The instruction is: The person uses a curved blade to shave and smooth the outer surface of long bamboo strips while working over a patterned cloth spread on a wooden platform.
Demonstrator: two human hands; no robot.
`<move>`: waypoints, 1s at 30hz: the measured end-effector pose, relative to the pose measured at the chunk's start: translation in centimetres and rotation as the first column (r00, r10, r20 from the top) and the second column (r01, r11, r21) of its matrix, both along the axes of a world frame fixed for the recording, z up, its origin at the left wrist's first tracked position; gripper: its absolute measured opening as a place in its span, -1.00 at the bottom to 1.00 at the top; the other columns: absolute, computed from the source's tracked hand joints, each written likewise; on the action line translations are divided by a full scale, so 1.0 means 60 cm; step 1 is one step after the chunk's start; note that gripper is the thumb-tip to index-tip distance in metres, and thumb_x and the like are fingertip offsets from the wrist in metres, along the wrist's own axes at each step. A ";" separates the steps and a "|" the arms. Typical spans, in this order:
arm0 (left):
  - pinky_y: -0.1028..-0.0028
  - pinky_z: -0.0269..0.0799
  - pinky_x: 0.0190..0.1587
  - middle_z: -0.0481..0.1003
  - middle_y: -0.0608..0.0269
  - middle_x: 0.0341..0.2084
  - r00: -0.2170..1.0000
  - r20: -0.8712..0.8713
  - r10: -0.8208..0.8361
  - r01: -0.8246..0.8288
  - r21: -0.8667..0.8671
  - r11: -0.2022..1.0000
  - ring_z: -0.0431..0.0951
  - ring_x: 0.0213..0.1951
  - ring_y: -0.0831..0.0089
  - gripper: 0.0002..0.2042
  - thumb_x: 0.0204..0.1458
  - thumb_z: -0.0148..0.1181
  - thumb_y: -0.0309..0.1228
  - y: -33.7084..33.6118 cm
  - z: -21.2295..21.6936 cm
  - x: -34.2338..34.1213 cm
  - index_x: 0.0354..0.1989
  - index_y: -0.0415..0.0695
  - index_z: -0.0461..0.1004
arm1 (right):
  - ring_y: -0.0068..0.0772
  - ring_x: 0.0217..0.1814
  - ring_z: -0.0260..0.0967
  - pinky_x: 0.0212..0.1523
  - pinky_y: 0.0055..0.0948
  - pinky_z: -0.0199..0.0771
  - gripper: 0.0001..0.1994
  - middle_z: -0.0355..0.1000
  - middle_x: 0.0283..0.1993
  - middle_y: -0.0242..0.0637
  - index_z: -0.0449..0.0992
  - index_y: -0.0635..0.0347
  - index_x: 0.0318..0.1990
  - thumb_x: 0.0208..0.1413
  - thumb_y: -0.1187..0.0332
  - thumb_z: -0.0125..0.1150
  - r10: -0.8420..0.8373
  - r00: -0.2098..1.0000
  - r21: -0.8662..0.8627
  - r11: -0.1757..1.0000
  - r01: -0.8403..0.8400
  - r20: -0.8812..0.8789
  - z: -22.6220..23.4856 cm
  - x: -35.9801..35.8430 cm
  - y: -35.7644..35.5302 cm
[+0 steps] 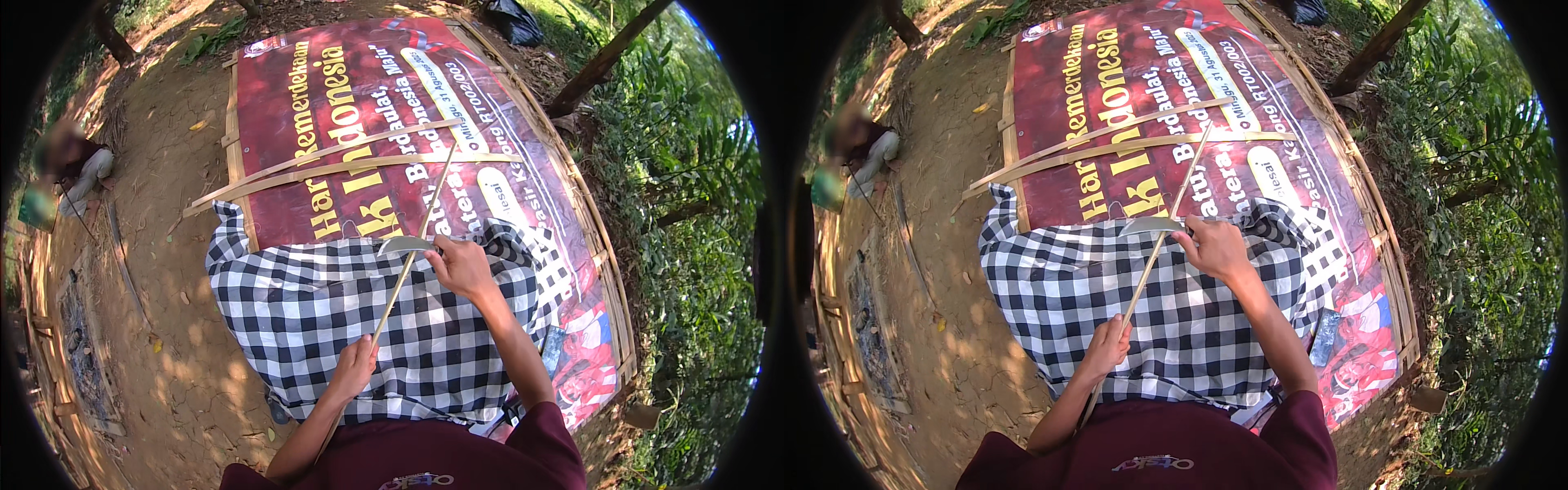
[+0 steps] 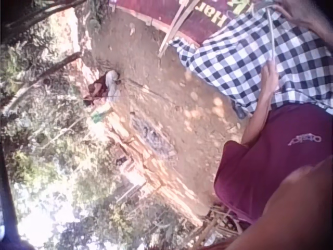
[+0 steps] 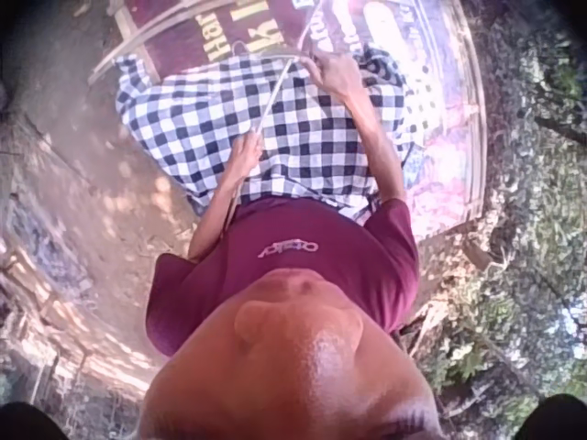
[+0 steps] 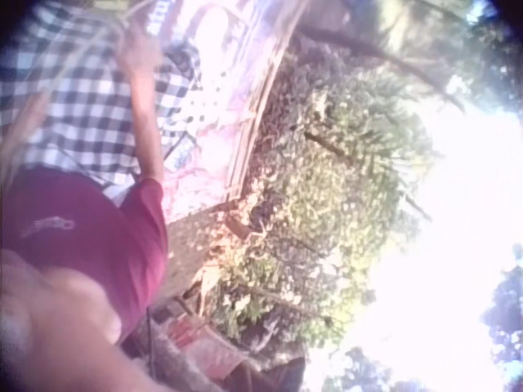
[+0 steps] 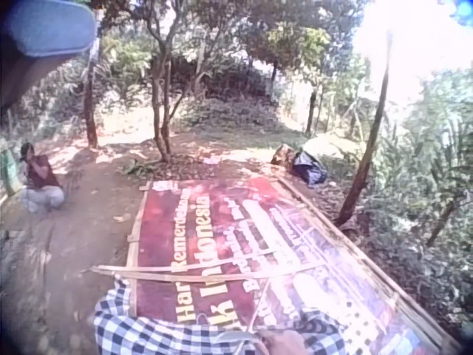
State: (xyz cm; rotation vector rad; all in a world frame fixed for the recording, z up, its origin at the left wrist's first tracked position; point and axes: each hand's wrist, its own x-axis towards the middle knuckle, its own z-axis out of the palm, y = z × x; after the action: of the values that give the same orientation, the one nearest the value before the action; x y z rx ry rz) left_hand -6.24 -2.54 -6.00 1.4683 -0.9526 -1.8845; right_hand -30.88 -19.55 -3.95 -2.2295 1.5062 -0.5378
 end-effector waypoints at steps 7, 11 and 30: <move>0.65 -0.10 -0.74 0.05 0.54 -0.74 0.995 -0.099 -0.014 0.016 0.021 1.000 -0.01 -0.76 0.75 -0.58 0.33 -0.40 -0.06 0.001 -0.001 -0.002 -0.47 -0.08 0.19 | 0.05 -0.56 0.42 -0.50 -0.10 0.41 -0.64 0.42 -0.65 -0.12 0.44 0.20 -0.40 0.17 0.05 0.06 -0.290 0.957 -0.046 0.956 0.289 -0.016 0.011 -0.021 -0.010; 0.65 -0.12 -0.74 0.04 0.53 -0.74 0.992 -0.128 -0.016 0.028 0.090 0.996 -0.02 -0.76 0.74 -0.57 0.33 -0.41 -0.04 0.001 0.001 -0.003 -0.45 -0.08 0.19 | 0.06 -0.53 0.43 -0.50 -0.10 0.40 -0.65 0.40 -0.66 -0.12 0.46 0.20 -0.37 0.16 0.05 0.07 -0.078 0.995 -0.072 0.995 0.074 -0.059 0.014 -0.031 -0.012; 0.65 -0.07 -0.75 0.03 0.52 -0.77 0.978 -0.199 -0.066 0.085 0.088 0.992 -0.01 -0.79 0.73 -0.55 0.33 -0.45 -0.03 0.007 0.007 0.003 -0.45 -0.09 0.19 | 0.03 -0.59 0.36 -0.52 -0.14 0.29 -0.59 0.35 -0.70 -0.10 0.45 0.23 -0.47 0.22 0.05 -0.01 -0.407 0.901 0.124 0.912 0.392 0.147 0.013 -0.079 -0.020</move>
State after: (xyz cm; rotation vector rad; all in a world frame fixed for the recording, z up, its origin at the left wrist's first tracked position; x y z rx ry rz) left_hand -6.07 -2.12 -5.56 1.2860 -0.8458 -2.1128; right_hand -35.60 -20.76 -3.16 -1.7558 1.8638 -0.7428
